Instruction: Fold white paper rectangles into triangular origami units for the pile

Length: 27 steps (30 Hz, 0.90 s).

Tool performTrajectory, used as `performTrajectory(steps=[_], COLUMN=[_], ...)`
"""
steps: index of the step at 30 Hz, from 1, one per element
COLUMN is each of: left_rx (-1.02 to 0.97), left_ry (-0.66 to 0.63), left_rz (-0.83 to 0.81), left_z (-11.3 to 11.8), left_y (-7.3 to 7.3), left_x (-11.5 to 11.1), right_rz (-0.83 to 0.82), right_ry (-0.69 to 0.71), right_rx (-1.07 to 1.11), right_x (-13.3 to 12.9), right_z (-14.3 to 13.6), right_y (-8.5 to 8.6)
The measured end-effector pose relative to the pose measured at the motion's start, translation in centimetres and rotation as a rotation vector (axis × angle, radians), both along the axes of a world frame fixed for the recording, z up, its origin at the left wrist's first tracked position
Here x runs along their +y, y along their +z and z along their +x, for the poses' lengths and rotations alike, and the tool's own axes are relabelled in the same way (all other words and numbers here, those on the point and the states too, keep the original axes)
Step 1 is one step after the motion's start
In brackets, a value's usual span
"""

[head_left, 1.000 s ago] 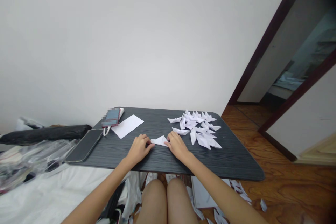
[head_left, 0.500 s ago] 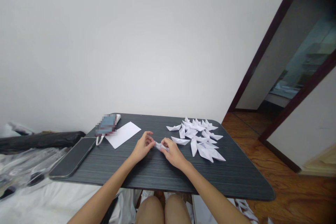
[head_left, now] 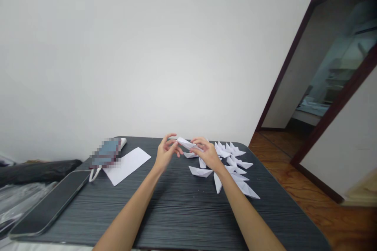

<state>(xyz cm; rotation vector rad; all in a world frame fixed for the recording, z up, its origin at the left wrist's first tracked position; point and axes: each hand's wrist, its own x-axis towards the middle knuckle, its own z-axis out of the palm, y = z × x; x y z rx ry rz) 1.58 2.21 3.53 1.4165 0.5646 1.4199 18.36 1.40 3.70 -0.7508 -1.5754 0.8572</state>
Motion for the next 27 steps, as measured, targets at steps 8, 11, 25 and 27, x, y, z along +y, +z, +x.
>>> performTrajectory(steps=[8, 11, 25, 27], left_rx=[0.112, 0.153, 0.055, 0.072], left_ry=[0.027, 0.093, 0.121, 0.111], left_rz=[0.07, 0.116, -0.07, -0.049], left_z=[-0.1, -0.3, -0.9, -1.0], left_y=[-1.0, -1.3, -2.0, -2.0], left_x=[-1.2, -1.3, -0.5, -0.6], right_rz=[0.116, 0.13, -0.167, -0.246], right_ry=[-0.062, -0.087, 0.256, 0.313], right_rx=[-0.131, -0.139, 0.213, 0.31], right_x=[-0.1, -0.3, -1.3, -1.3], right_z=[0.6, 0.7, 2.0, 2.4], right_y=[-1.0, -0.8, -0.2, -0.5])
